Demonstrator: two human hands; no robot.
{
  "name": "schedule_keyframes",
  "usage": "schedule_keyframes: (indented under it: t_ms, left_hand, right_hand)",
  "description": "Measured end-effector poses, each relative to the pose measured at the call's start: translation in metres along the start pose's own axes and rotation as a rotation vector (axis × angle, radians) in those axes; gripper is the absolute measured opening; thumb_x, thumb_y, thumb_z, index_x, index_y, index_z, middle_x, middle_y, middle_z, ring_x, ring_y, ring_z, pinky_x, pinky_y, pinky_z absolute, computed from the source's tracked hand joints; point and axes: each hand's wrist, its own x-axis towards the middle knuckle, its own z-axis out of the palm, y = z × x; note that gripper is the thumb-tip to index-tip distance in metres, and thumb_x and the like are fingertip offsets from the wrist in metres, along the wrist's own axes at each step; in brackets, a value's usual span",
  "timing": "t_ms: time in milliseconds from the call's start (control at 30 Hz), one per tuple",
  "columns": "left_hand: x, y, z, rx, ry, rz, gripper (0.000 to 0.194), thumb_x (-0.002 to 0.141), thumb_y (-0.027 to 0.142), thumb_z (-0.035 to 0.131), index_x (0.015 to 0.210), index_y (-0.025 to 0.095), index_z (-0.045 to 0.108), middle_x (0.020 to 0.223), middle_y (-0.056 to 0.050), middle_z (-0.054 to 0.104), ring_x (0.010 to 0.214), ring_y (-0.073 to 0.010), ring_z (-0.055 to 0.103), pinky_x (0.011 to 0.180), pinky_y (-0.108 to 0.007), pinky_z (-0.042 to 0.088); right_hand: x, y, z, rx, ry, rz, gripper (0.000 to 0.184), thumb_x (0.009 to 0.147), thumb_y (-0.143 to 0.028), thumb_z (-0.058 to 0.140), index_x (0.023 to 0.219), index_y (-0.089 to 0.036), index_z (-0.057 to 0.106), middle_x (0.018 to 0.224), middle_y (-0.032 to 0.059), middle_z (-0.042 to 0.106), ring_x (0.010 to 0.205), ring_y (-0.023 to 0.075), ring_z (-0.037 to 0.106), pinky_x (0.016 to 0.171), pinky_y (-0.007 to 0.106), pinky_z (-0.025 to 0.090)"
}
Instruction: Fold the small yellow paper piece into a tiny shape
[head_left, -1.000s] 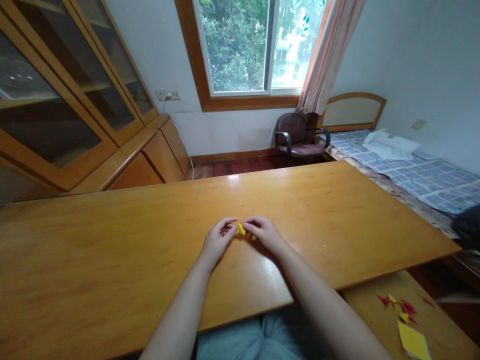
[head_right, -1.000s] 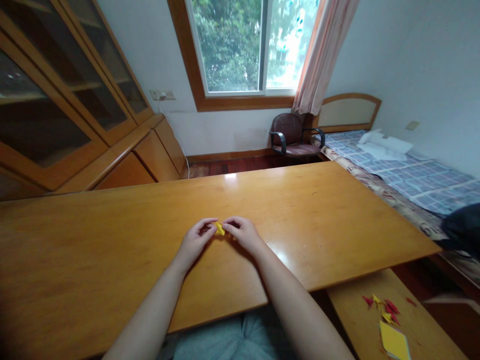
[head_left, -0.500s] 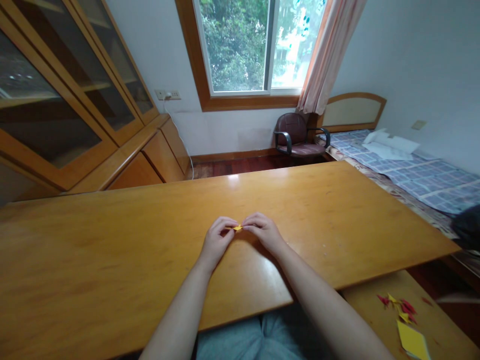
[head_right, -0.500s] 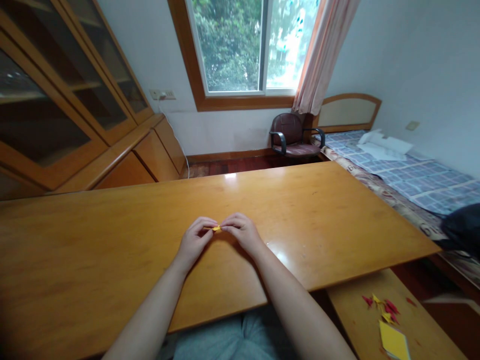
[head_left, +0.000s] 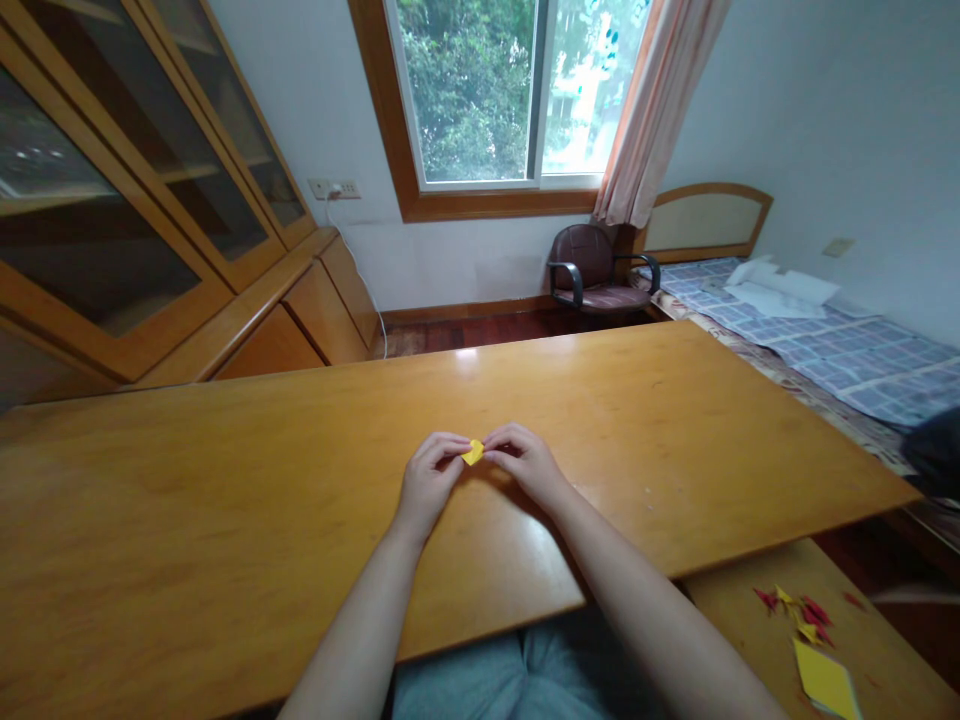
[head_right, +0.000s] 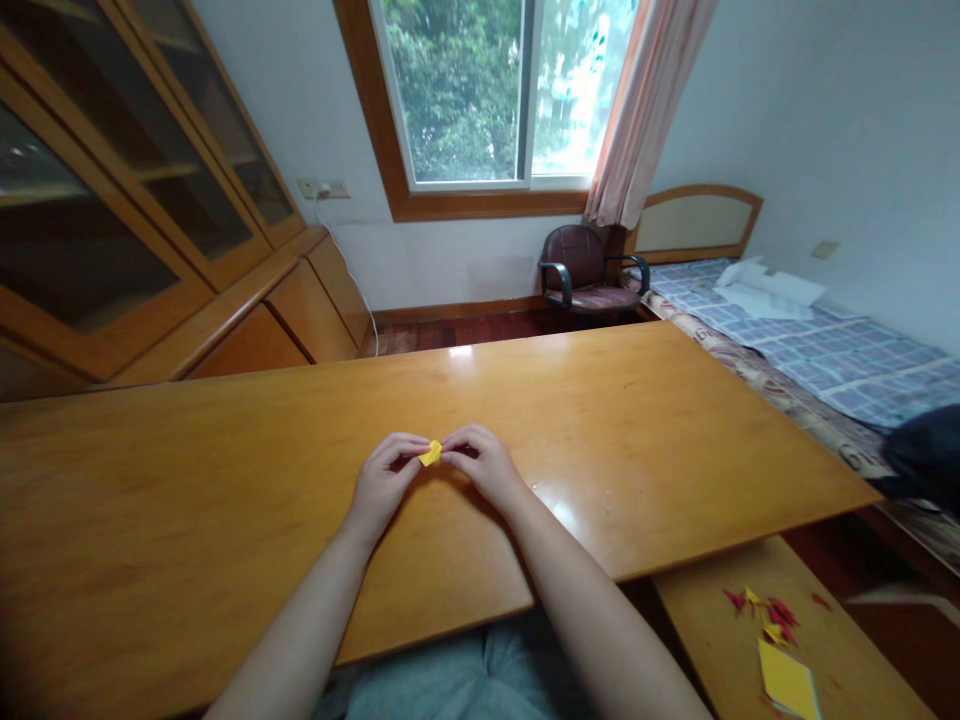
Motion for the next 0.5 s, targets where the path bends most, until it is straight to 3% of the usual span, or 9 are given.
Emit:
schedule_keyframes:
  t_ms: [267, 500]
  left_hand:
    - [-0.0008, 0.0042, 0.0000, -0.002, -0.010, -0.008, 0.016, 0.083, 0.018, 0.061, 0.083, 0.024, 0.076, 0.095, -0.005, 0.070, 0.093, -0.0182, 0.065, 0.086, -0.033, 0.053]
    - [-0.0009, 0.0029, 0.0000, 0.013, -0.036, -0.009, 0.018, 0.086, 0.019, 0.059, 0.094, 0.024, 0.074, 0.097, -0.005, 0.070, 0.094, -0.0186, 0.065, 0.087, -0.032, 0.052]
  right_hand:
    - [-0.0029, -0.0016, 0.0025, 0.061, -0.004, 0.175, 0.019, 0.081, -0.033, 0.071, 0.092, -0.018, 0.071, 0.089, 0.0043, 0.072, 0.082, 0.0166, 0.065, 0.077, 0.030, 0.051]
    - [-0.0030, 0.0057, 0.0042, 0.117, -0.019, 0.204, 0.020, 0.078, -0.032, 0.073, 0.093, -0.019, 0.070, 0.089, 0.0031, 0.072, 0.080, 0.0155, 0.065, 0.076, 0.029, 0.051]
